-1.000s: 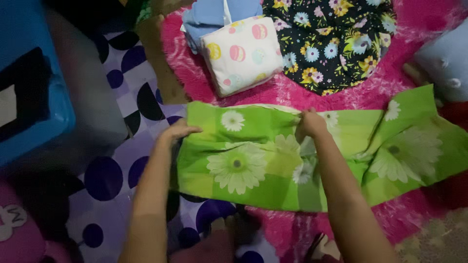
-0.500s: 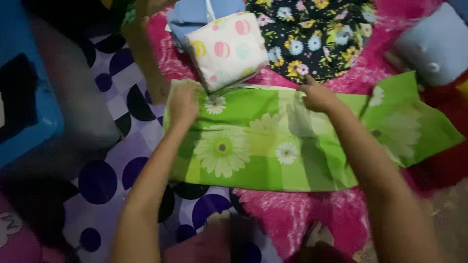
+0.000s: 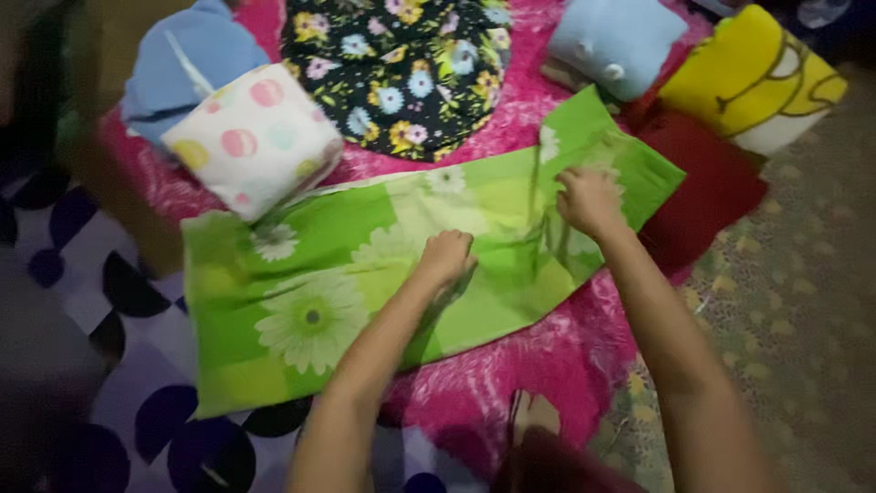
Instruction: The person folds a red towel, a green floral sheet, and a black floral sheet on a pink rug, stacking each neatly after folding.
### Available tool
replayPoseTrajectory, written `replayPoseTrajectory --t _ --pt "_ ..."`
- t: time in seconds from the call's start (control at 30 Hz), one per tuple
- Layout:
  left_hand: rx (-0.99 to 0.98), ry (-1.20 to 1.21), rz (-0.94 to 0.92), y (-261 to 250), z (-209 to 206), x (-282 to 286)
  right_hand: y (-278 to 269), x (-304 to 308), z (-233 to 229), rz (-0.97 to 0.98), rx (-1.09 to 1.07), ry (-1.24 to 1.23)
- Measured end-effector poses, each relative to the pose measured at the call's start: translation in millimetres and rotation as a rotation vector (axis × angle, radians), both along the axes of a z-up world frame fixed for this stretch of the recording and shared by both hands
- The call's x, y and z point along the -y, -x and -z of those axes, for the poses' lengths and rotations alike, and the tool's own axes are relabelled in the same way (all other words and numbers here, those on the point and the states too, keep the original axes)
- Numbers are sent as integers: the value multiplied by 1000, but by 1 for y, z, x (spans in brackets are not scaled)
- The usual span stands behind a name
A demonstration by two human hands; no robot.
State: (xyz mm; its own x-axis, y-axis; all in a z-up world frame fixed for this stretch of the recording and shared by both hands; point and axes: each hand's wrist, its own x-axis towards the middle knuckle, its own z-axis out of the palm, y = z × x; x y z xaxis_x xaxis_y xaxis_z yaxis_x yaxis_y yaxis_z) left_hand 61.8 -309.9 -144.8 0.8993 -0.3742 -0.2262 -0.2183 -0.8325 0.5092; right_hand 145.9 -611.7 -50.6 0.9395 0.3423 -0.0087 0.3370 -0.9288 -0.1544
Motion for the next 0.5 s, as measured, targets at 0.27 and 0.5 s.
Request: replayPoseTrajectory --t 0.27,0.5 --pt "-81 -2 -203 21 35 34 -41 109 -5 381 134 26" --pt "-42 30 -229 29 24 34 -57 92 6 472 -24 66"
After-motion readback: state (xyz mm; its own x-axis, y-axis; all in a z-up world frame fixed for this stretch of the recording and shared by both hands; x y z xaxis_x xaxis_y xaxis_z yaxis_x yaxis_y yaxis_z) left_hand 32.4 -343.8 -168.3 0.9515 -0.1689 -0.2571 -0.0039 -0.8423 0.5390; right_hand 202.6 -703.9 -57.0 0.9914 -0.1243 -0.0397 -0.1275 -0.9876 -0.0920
